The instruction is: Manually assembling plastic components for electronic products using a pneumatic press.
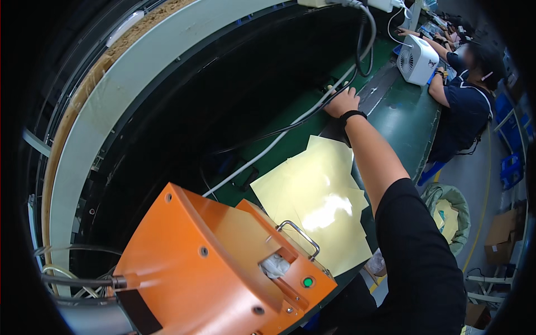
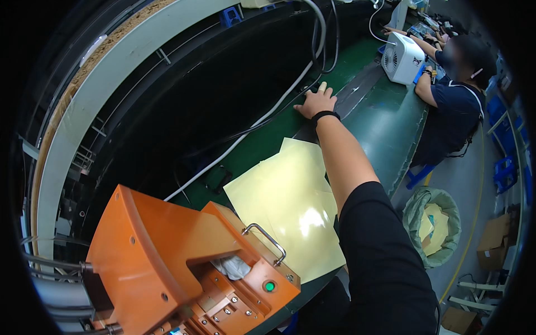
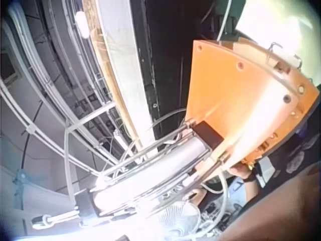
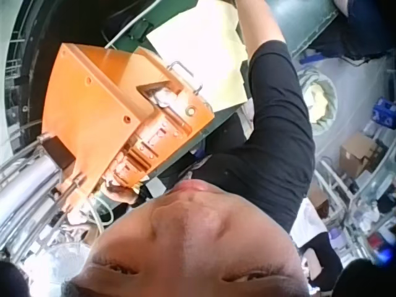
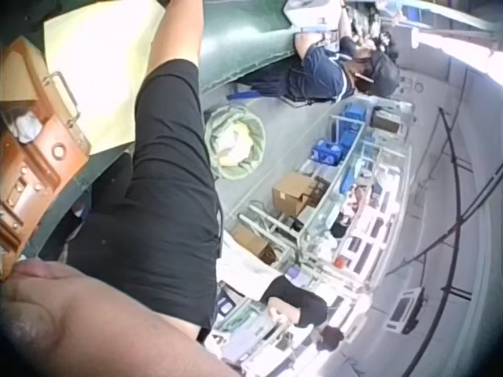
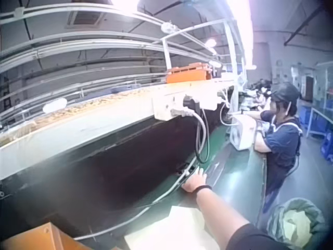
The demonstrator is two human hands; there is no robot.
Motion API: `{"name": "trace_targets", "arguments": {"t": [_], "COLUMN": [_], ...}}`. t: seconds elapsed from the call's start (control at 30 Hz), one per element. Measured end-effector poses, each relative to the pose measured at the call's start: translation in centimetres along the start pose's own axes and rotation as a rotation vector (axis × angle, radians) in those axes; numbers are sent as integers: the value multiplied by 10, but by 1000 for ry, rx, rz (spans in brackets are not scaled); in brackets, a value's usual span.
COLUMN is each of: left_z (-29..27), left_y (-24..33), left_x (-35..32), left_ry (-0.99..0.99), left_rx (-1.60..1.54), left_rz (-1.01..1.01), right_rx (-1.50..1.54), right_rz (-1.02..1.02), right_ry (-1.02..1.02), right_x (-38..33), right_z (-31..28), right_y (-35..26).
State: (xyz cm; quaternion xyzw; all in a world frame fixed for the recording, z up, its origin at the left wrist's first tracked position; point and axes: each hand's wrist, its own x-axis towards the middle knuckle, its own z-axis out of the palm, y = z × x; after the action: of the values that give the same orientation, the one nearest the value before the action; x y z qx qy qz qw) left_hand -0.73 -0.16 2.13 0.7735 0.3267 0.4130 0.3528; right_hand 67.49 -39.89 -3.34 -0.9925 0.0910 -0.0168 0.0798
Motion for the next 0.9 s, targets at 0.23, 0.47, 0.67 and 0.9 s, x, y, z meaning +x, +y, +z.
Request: {"name": "trace_targets", "arguments": {"t": [0.23,0.47,0.67,0.9], "left_z": [12,-2,-1,-20], "left_y": [12,23,-43,62], "left_x": [1,0,-7,-40], "left_ry": [-15,-116,-26,-618], "left_rx": [-177,606,-373,-280], "left_rz": [-63,280,201,707], "right_rx": [103,1344,2002,1792], "right_rz": [19,89,61,-374], "right_ry": [119,-237,-963,-1708], "right_x": [20,-102,-332,-534], "right_z": [15,-35,-77,-97], "right_y": [-1,76,134,86]}}
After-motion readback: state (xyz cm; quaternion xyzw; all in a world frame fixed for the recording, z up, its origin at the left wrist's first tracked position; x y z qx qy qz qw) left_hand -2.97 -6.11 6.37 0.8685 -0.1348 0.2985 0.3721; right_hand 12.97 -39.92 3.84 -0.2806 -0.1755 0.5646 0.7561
